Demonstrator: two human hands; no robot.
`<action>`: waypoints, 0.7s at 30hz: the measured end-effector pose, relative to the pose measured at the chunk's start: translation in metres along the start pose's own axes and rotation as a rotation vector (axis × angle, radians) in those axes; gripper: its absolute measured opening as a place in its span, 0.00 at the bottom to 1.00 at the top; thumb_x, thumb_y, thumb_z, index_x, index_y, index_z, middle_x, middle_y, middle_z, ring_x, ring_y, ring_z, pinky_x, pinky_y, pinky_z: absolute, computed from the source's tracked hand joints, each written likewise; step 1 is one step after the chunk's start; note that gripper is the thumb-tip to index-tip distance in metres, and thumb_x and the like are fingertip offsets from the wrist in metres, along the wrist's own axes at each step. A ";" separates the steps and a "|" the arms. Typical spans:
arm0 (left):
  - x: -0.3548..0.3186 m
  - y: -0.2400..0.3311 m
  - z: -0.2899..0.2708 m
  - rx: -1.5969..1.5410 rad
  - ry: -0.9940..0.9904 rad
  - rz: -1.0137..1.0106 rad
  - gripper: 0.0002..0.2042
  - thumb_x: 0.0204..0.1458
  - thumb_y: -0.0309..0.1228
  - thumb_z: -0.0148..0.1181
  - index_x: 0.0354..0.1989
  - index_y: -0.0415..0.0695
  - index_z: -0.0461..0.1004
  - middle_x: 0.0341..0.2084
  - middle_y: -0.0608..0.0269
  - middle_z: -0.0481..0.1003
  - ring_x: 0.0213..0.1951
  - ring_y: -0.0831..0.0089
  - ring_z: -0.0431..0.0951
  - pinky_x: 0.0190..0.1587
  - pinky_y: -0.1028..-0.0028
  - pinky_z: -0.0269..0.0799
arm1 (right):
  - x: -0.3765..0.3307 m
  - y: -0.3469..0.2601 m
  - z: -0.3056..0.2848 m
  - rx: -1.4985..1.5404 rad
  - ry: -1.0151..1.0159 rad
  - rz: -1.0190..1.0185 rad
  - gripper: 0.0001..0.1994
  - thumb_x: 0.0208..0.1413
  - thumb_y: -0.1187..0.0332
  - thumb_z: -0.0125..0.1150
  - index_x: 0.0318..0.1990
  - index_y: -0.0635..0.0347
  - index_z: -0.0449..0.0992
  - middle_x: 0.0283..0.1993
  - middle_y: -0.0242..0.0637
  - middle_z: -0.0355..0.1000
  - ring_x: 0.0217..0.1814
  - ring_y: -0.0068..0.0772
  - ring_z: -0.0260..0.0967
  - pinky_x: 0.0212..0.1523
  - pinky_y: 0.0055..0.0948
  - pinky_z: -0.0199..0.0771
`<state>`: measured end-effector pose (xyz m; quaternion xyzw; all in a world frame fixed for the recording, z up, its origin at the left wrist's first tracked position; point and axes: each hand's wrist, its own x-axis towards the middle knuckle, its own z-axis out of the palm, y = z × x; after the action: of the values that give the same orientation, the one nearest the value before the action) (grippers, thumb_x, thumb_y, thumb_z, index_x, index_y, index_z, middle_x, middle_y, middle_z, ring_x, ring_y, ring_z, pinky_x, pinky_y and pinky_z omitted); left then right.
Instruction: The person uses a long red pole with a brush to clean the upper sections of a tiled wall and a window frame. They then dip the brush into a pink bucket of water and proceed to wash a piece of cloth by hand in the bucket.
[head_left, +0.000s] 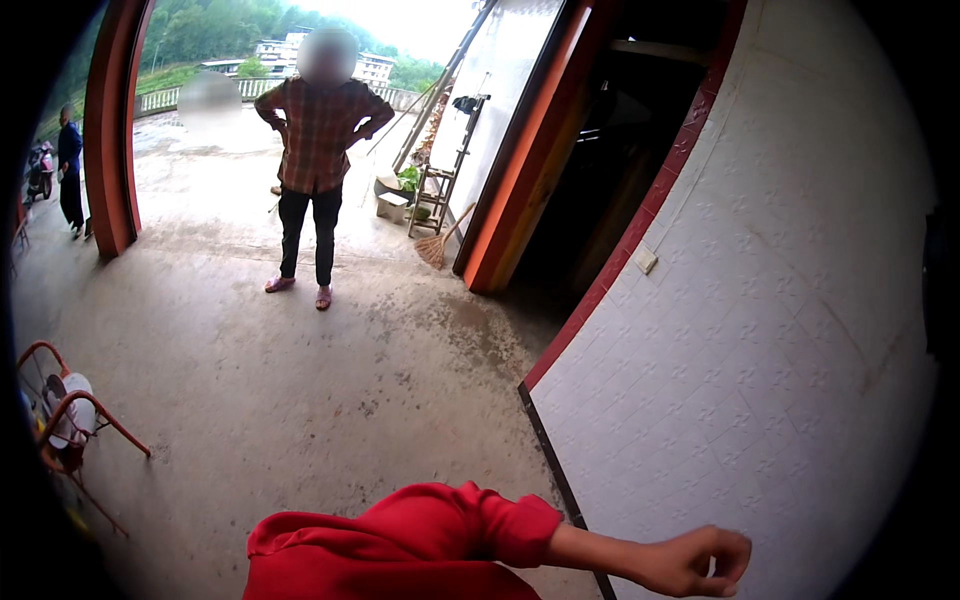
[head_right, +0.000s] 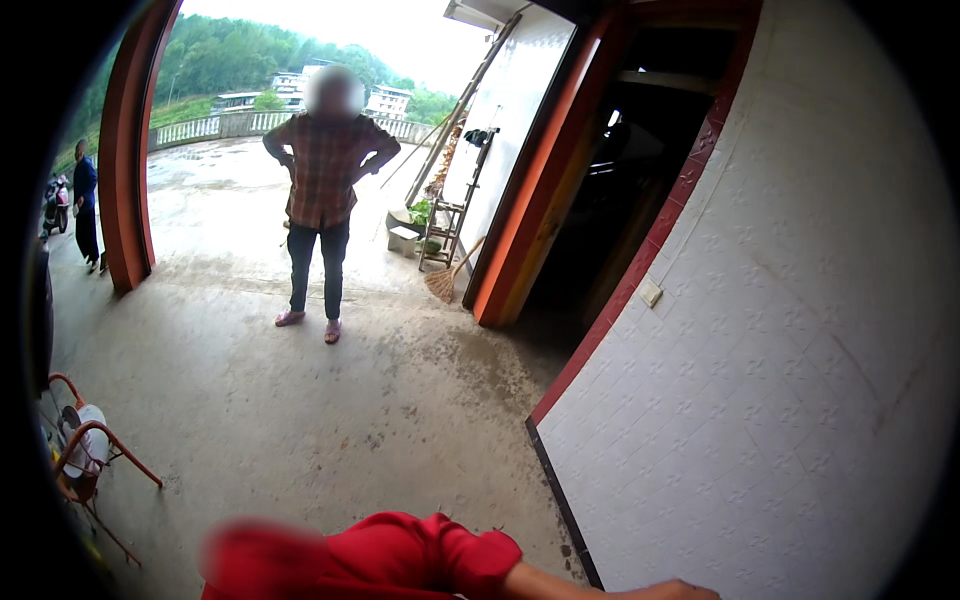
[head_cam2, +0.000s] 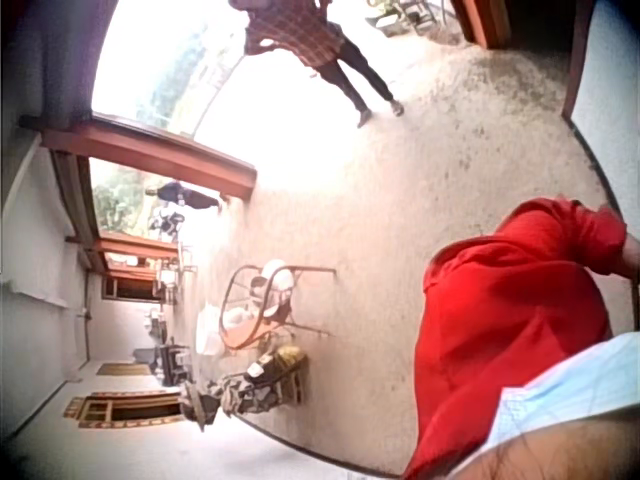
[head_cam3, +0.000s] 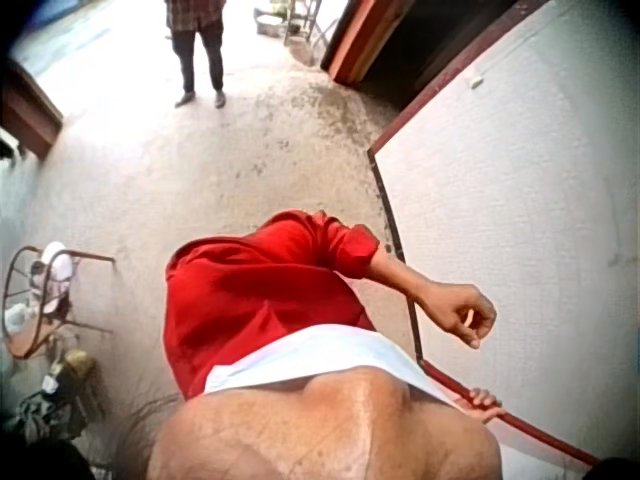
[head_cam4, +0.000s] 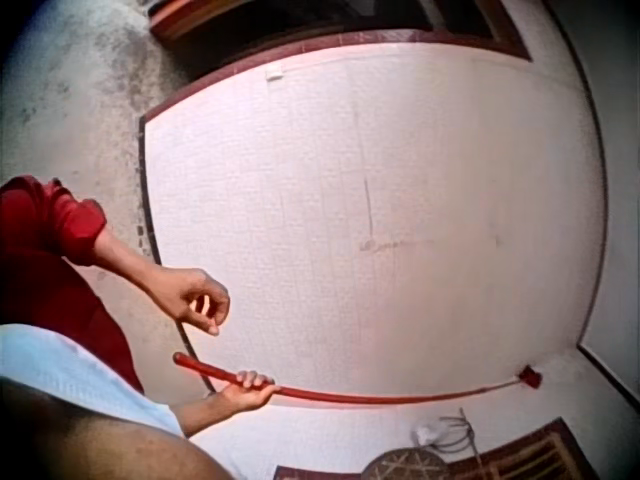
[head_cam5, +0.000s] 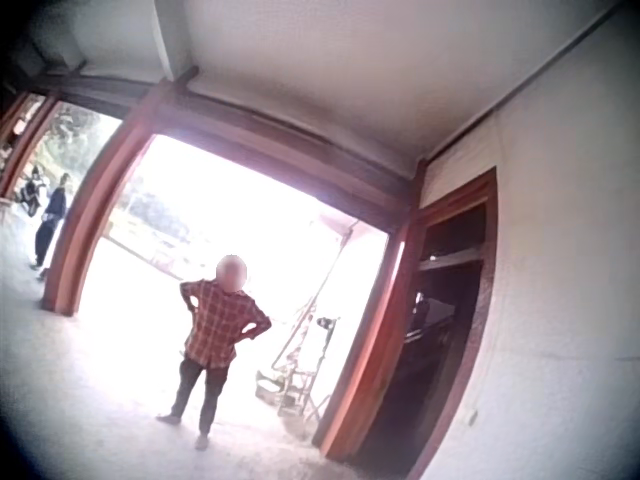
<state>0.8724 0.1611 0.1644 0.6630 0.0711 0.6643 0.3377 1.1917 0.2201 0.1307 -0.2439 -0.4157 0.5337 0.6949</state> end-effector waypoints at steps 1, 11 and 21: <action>0.002 0.021 -0.008 -0.065 -0.017 0.008 0.16 0.50 0.41 0.59 0.22 0.43 0.65 0.23 0.68 0.65 0.25 0.79 0.66 0.23 0.80 0.62 | -0.004 -0.001 0.004 -0.004 0.021 -0.028 0.18 0.55 0.44 0.47 0.30 0.48 0.68 0.21 0.25 0.62 0.19 0.21 0.54 0.21 0.23 0.63; 0.012 0.170 -0.028 0.118 -0.184 0.735 0.10 0.47 0.29 0.63 0.38 0.47 0.75 0.35 0.61 0.70 0.27 0.72 0.72 0.24 0.80 0.69 | -0.008 0.001 0.032 0.055 0.106 -0.093 0.16 0.60 0.50 0.45 0.29 0.50 0.68 0.17 0.25 0.60 0.14 0.19 0.51 0.15 0.21 0.56; 0.027 0.179 -0.010 0.282 -0.053 1.016 0.08 0.46 0.25 0.62 0.36 0.46 0.78 0.34 0.60 0.73 0.19 0.71 0.72 0.18 0.79 0.66 | -0.001 0.005 0.019 0.074 0.123 -0.059 0.15 0.59 0.51 0.48 0.27 0.49 0.68 0.16 0.24 0.60 0.11 0.20 0.51 0.11 0.22 0.53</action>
<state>0.8029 0.0430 0.2832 0.6694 -0.1790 0.7113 -0.1180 1.1734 0.2186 0.1367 -0.2380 -0.3593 0.5118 0.7432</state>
